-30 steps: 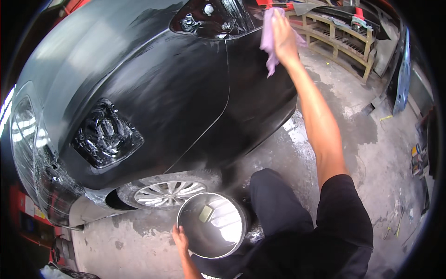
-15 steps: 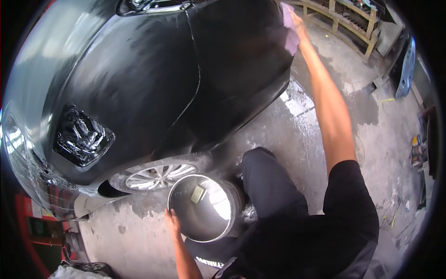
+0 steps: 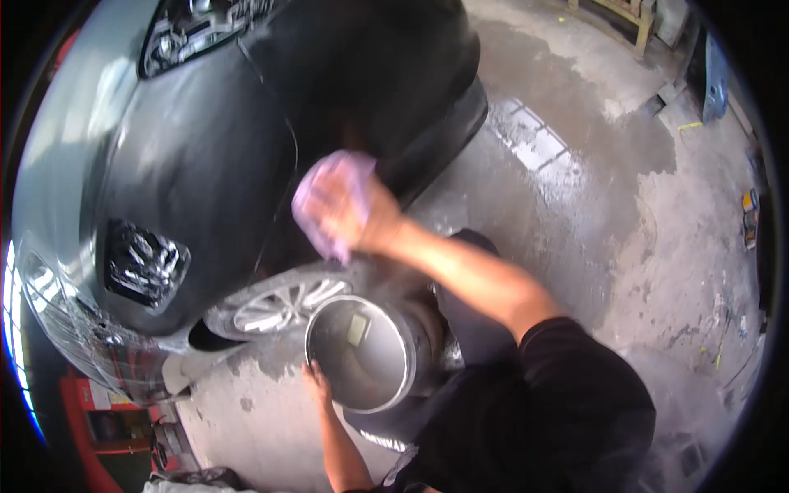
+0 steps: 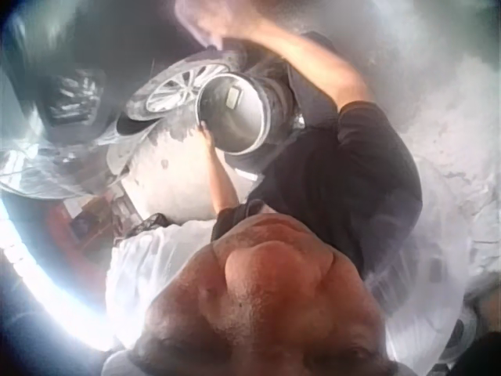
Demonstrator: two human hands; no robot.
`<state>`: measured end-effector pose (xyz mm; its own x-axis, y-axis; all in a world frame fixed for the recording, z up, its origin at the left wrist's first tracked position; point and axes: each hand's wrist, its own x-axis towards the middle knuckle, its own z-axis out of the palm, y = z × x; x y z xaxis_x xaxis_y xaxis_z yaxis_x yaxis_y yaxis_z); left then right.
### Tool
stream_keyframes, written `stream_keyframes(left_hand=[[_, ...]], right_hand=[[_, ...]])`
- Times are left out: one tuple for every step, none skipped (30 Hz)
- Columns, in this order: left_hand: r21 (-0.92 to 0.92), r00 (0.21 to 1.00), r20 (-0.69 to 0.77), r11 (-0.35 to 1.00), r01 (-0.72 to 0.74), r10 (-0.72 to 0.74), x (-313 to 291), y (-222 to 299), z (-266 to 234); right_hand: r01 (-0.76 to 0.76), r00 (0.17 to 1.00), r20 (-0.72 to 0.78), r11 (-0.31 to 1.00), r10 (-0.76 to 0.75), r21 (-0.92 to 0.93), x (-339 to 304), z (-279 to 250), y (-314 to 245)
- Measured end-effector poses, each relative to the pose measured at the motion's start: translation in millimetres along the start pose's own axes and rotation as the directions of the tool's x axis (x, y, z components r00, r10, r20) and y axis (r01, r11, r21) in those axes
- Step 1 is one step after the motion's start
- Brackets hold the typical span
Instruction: The person wipes the front bumper and hood of a black car using a purple cloth. They dip the cloth into a metal bucket of water and continue wiping the front fender and wheel area. The person occasionally touches their face while working.
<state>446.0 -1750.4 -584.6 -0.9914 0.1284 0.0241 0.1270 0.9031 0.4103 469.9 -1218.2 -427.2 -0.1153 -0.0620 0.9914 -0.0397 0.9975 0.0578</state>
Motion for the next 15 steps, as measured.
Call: stream_keyframes(left_hand=[[0.009,0.999,0.044,1.0,0.002,-0.002,-6,-7,-2],[-0.009,0.998,0.052,0.999,0.036,-0.035,-10,-15,-4],[-0.04,0.998,0.048,0.998,0.054,-0.052,-2,-12,-4],[-0.015,1.0,-0.01,1.0,-0.003,0.003,-7,-8,1],[0.009,0.996,-0.066,0.998,-0.062,0.063,-13,-2,5],[-0.016,1.0,-0.022,1.0,-0.008,0.008,-10,9,5],[-0.05,0.999,0.029,0.998,0.025,-0.024,0,28,6],[-0.067,0.995,0.065,0.994,0.083,-0.078,-5,28,0],[-0.03,1.0,-0.011,0.999,0.014,-0.015,-8,15,2],[0.012,0.995,-0.082,0.999,-0.051,0.052,-11,2,5],[0.066,0.981,-0.156,0.992,-0.108,0.118,-16,-10,5],[0.046,0.988,-0.129,0.996,-0.073,0.079,-16,-8,7],[0.03,0.994,-0.1,0.998,-0.049,0.052,-13,3,8],[0.018,0.997,-0.068,0.999,-0.033,0.035,-8,12,7],[0.029,0.999,-0.036,1.0,-0.009,0.01,-6,11,3]], right_hand=[[-0.18,0.954,0.264,0.976,0.142,0.123,-4,-12,30],[-0.093,0.961,0.243,0.98,0.135,-0.176,-2,-24,53],[-0.233,0.969,0.056,0.966,0.241,-0.111,-8,-24,87],[-0.308,0.949,0.019,0.94,0.314,-0.145,-7,-29,118],[-0.403,0.913,0.015,0.909,0.407,-0.104,3,-39,144],[-0.637,0.77,-0.143,0.761,0.622,-0.12,15,-47,155],[-0.77,0.634,-0.101,0.614,0.767,-0.173,-8,-46,214],[-0.727,0.686,-0.103,0.671,0.72,-0.147,-2,-50,219],[-0.743,0.669,-0.127,0.651,0.733,-0.155,-2,-44,210],[-0.713,0.701,-0.218,0.656,0.679,-0.248,-7,-28,190],[-0.686,0.728,-0.303,0.649,0.615,-0.33,13,-13,143],[-0.683,0.73,-0.229,0.687,0.644,-0.248,15,-7,96],[-0.684,0.73,-0.162,0.71,0.664,-0.169,6,3,48],[-0.521,0.839,-0.025,0.79,0.543,-0.323,-2,11,3],[-0.32,0.908,0.12,0.848,0.402,-0.423,-12,22,-45]])
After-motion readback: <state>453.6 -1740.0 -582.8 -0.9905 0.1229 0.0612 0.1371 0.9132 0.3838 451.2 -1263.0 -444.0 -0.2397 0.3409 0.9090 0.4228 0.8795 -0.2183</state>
